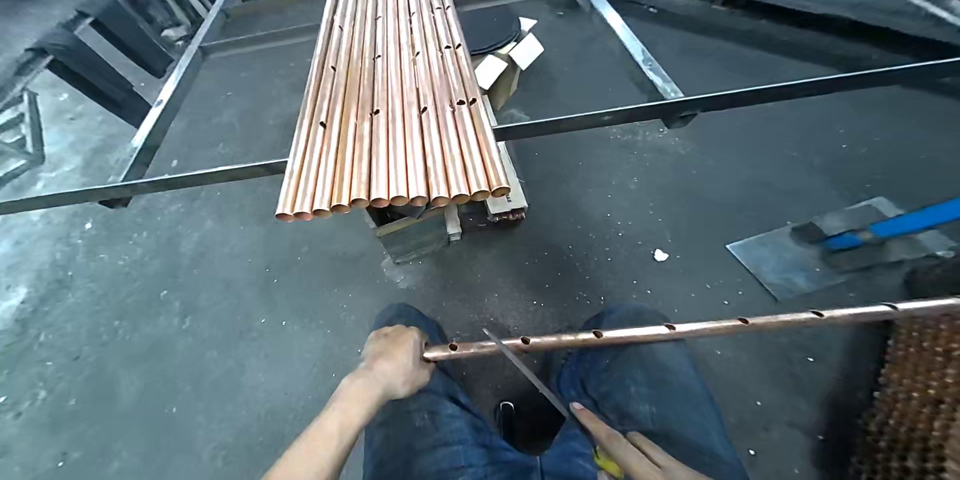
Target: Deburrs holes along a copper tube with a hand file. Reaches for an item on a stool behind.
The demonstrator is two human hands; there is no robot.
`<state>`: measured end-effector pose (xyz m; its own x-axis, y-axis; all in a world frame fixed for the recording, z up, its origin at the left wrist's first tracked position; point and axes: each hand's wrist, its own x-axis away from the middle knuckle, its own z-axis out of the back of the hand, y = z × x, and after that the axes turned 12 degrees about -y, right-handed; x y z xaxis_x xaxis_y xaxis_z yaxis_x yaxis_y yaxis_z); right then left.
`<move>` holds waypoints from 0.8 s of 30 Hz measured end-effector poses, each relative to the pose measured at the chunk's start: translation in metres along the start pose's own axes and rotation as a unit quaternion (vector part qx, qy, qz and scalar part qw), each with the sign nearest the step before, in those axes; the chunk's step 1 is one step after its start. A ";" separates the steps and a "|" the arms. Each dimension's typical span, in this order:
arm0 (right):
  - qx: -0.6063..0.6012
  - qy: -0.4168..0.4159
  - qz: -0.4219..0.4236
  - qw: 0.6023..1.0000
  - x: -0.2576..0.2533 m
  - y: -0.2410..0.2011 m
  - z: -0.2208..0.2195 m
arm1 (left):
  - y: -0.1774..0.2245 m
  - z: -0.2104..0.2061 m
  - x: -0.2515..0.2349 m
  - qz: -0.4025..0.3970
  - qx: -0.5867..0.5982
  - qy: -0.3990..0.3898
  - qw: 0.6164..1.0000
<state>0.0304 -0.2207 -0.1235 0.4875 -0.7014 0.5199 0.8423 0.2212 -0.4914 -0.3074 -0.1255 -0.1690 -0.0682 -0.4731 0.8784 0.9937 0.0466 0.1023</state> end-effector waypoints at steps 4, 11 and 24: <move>-0.002 -0.012 0.044 0.999 -0.017 -0.015 -0.001 | 0.007 0.006 0.005 0.062 0.010 -0.024 0.998; 0.085 -0.040 -0.005 0.996 -0.058 -0.047 -0.008 | -0.001 0.007 -0.006 0.049 0.014 -0.027 0.998; 0.101 -0.088 0.039 0.990 -0.057 -0.067 -0.007 | -0.012 0.019 -0.020 0.022 0.054 -0.071 0.996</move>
<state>-0.0558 -0.2004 -0.1249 0.5700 -0.5524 0.6083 0.8210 0.4126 -0.3946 -0.3197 -0.1001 -0.1789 -0.0449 -0.3394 0.9396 0.9812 0.1618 0.1053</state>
